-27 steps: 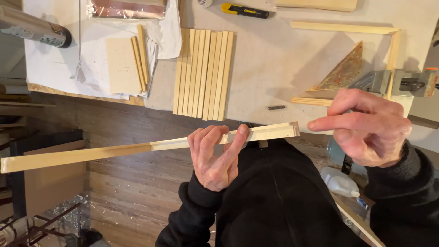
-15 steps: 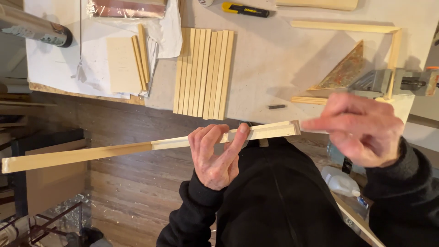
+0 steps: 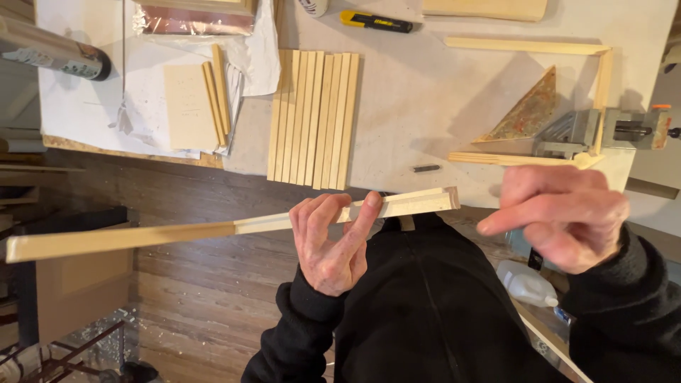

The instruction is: Assembling wooden picture frame components using a corner clamp and hammer.

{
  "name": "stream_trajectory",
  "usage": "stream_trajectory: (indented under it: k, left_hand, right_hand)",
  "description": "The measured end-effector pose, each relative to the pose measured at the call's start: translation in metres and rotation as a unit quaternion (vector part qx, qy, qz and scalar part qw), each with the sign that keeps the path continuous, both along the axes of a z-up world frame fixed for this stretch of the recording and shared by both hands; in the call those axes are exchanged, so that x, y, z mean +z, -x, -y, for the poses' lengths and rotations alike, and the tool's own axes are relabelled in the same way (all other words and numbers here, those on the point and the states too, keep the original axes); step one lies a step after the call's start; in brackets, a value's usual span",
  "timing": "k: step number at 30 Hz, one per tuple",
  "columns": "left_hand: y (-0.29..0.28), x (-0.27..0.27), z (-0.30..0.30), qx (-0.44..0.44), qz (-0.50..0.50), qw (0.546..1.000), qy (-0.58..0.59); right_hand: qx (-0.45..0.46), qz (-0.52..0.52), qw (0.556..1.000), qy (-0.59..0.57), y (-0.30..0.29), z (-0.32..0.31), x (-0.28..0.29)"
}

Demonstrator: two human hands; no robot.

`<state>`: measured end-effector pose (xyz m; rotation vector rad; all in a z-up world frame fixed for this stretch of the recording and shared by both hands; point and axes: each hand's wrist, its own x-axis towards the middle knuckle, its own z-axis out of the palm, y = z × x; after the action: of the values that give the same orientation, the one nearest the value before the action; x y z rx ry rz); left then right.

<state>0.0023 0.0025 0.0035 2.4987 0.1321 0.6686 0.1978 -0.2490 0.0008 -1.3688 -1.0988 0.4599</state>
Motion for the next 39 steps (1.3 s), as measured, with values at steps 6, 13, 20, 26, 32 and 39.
stream_trajectory:
  k: [6,13,20,26,32,39]
  left_hand:
    - [0.000,0.019,-0.014,0.023,0.066,0.995,0.070]
    - [0.009,0.045,-0.048,0.075,0.226,0.942,0.235]
    - [-0.001,0.040,-0.055,-0.037,0.318,0.722,0.614]
    - [-0.009,0.036,-0.055,-0.080,0.297,0.706,0.638]
    - [-0.043,0.077,-0.033,0.132,0.317,0.827,0.445]
    - [-0.049,0.053,0.011,-0.099,0.009,0.995,-0.032]
  right_hand:
    - [-0.116,-0.087,0.987,0.061,-0.012,-0.013,0.005]
    - [-0.145,-0.284,0.933,0.168,-0.025,-0.062,-0.056]
    - [-0.031,-0.502,0.863,0.044,0.006,-0.058,-0.100]
    - [-0.005,-0.445,0.895,-0.028,0.035,-0.048,-0.095]
    - [-0.112,-0.425,0.896,-0.060,0.049,-0.059,-0.096]
    - [-0.145,-0.448,0.875,-0.110,0.066,-0.078,-0.076]
